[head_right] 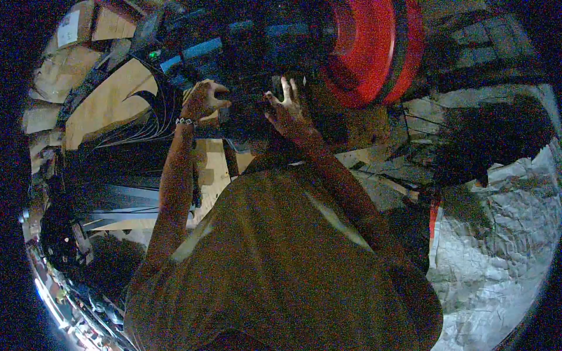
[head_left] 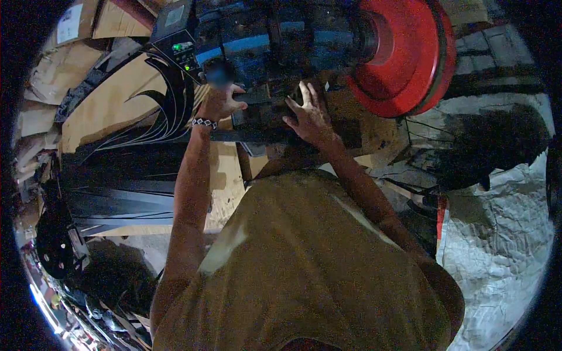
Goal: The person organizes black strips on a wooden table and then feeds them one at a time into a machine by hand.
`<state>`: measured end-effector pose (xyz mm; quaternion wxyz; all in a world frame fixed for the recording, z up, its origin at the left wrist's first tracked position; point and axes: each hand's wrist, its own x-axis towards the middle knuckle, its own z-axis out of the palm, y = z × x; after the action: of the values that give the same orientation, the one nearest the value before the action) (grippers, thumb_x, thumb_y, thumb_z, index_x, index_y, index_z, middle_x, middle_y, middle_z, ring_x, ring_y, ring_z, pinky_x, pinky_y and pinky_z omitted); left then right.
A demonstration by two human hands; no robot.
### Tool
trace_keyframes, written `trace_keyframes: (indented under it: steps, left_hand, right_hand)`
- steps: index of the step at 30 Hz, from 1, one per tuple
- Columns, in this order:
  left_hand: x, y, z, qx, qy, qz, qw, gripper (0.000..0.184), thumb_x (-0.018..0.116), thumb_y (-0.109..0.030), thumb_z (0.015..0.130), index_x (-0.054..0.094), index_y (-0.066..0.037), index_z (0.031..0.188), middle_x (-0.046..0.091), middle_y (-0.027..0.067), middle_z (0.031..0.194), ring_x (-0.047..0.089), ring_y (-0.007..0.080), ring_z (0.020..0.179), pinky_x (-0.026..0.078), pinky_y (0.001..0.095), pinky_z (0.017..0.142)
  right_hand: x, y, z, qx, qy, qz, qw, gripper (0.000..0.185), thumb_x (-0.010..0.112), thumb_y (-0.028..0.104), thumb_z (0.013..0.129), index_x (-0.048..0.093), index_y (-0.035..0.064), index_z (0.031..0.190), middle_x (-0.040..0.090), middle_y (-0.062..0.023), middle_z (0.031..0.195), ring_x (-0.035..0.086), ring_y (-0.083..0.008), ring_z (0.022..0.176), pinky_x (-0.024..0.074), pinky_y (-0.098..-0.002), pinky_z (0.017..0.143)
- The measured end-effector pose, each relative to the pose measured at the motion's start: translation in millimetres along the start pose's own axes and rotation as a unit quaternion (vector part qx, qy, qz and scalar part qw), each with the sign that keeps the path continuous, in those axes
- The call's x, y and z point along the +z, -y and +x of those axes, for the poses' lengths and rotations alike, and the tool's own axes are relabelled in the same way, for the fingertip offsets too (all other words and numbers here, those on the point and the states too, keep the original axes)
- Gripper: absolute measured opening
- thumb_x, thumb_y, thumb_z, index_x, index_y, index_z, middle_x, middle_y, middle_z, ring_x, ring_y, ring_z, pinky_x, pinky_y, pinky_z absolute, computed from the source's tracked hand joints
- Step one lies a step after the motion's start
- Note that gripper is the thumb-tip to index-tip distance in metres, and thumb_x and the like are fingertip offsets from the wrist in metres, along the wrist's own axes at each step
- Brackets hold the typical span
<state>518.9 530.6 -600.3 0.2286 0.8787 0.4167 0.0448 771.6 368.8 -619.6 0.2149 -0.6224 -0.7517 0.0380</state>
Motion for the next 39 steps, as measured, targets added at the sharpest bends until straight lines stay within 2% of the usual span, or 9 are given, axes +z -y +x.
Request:
trace_keyframes:
  steps: [5,8,16,22,25,32,34,37,39]
  left_hand:
    - [-21,-40,-3,-0.009,-0.001,0.028,1.0,0.065,0.077,-0.06,0.062,0.075,-0.012,0.106,0.071,0.017,0.088,0.069,0.0323,0.082,0.054,0.0431,0.074]
    - [-42,-64,-3,-0.102,0.113,0.042,0.987,0.055,0.078,-0.037,0.073,0.068,-0.007,0.117,0.067,0.0156,0.116,0.064,0.0336,0.107,0.051,0.0412,0.091]
    - [-42,-68,-1,-0.125,0.126,0.042,0.983,0.059,0.079,-0.04,0.073,0.065,-0.007,0.12,0.067,0.0177,0.117,0.065,0.0341,0.106,0.051,0.0415,0.092]
    - [-35,-60,2,-0.112,0.125,0.042,0.985,0.06,0.079,-0.039,0.072,0.065,-0.006,0.12,0.067,0.0175,0.117,0.065,0.0339,0.105,0.052,0.0415,0.091]
    - [-27,-46,-1,-0.077,0.099,0.028,0.992,0.059,0.078,-0.039,0.072,0.066,-0.007,0.12,0.067,0.0179,0.116,0.065,0.0343,0.105,0.051,0.0423,0.09]
    - [-11,-21,-9,-0.049,0.036,0.016,0.998,0.052,0.077,-0.039,0.074,0.07,-0.007,0.114,0.068,0.0187,0.111,0.065,0.0369,0.102,0.05,0.0459,0.09]
    - [-17,12,-26,0.116,-0.062,0.056,0.99,0.05,0.078,-0.036,0.076,0.069,-0.008,0.116,0.068,0.018,0.111,0.066,0.0327,0.101,0.051,0.044,0.09]
    - [-83,-22,-60,-0.133,0.092,-0.185,0.969,0.047,0.078,-0.028,0.08,0.067,-0.006,0.119,0.07,0.0151,0.111,0.065,0.0223,0.105,0.049,0.039,0.093]
    - [-119,-3,-88,-0.092,0.112,-0.282,0.948,0.051,0.08,-0.029,0.079,0.066,-0.002,0.12,0.069,0.0117,0.114,0.064,0.0175,0.105,0.05,0.0337,0.092]
  right_hand:
    - [-7,-7,-9,0.082,-0.004,0.047,0.995,0.053,0.067,0.036,0.089,0.058,0.0094,0.134,0.029,-0.0301,0.15,0.032,-0.0472,0.138,0.0315,-0.0536,0.111]
    - [-14,-17,-15,0.115,0.018,0.108,0.987,0.049,0.064,0.038,0.091,0.06,0.0054,0.128,0.03,-0.0277,0.151,0.039,-0.0452,0.134,0.0365,-0.0516,0.108]
    - [-81,-26,-18,0.316,-0.01,0.435,0.843,0.047,0.05,0.043,0.101,0.067,0.0026,0.084,0.07,-0.0084,0.084,0.067,-0.02,0.088,0.0484,-0.0345,0.09]
    - [-62,-60,0,0.413,0.07,0.344,0.84,0.056,0.048,0.046,0.101,0.053,0.0048,0.064,0.066,-0.0085,0.073,0.064,-0.0173,0.074,0.0498,-0.0345,0.072]
    - [-63,-59,-10,0.38,0.008,0.436,0.816,0.055,0.048,0.045,0.101,0.053,0.0046,0.065,0.065,-0.0086,0.069,0.064,-0.0187,0.068,0.0499,-0.0358,0.067]
    - [-65,-10,-30,0.202,0.083,0.253,0.943,0.037,0.063,0.041,0.092,0.066,0.0039,0.091,0.061,-0.012,0.085,0.062,-0.026,0.08,0.0501,-0.0401,0.075]
    - [-57,3,-38,0.135,0.103,0.161,0.972,0.032,0.068,0.034,0.088,0.066,0.005,0.101,0.058,-0.0145,0.096,0.059,-0.0307,0.093,0.0497,-0.0433,0.081]
    - [-49,16,-48,0.073,0.106,0.076,0.989,0.035,0.073,0.027,0.083,0.064,0.007,0.111,0.054,-0.0159,0.111,0.053,-0.0365,0.109,0.0486,-0.0473,0.089]
    - [-49,20,-48,0.069,0.13,0.051,0.988,0.044,0.074,0.033,0.083,0.065,0.0059,0.115,0.053,-0.0134,0.118,0.052,-0.0356,0.112,0.0474,-0.0465,0.091]
